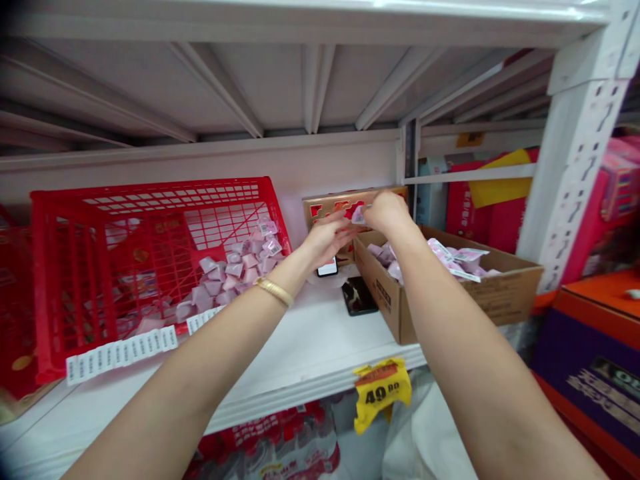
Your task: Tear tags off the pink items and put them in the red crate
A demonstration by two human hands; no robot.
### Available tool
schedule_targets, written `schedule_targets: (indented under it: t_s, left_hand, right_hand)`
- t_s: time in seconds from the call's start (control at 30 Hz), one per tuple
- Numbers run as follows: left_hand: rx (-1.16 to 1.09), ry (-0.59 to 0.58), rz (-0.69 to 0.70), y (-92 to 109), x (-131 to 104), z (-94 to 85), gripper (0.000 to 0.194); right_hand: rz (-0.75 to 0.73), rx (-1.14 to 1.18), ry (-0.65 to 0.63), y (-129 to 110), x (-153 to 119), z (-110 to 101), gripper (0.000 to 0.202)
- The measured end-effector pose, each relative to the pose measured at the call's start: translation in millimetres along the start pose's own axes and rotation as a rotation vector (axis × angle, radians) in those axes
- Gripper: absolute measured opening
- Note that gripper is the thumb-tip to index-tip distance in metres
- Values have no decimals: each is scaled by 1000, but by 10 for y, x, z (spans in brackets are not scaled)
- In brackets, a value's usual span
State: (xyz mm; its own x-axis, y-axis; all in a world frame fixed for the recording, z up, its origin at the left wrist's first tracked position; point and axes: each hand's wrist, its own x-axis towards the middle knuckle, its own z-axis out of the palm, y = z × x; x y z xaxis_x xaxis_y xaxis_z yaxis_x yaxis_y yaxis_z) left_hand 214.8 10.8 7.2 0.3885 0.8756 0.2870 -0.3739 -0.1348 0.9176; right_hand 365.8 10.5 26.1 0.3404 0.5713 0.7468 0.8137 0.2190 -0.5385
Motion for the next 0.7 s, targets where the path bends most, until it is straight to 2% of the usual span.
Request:
schedule_targets:
  t_s: [0.1,0.2,0.33,0.43,0.57,0.7]
  left_hand:
    - [118,77,-52,-68,102,30,49]
    - [240,148,36,-156,19,-177,47]
    - [358,228,132,-195,-241,-680,41]
    - [432,316,198,-93,-408,-1126,34]
    - [554,497,268,97,-509,-1694,29]
    - [688,607,187,116,-550,-2091,30]
  right_hand:
    - [17,-112,84,148,20,-16,33]
    - [-28,-165,25,-30,-204,16,34]
    - [-167,-88,-76,-468,-614,178,28]
    - [-233,65,-118,-704,-852,424,25]
    - [-290,175,-174,-836,-1074,853,21]
    - [-288,242,-199,-801,-1250,1253,22]
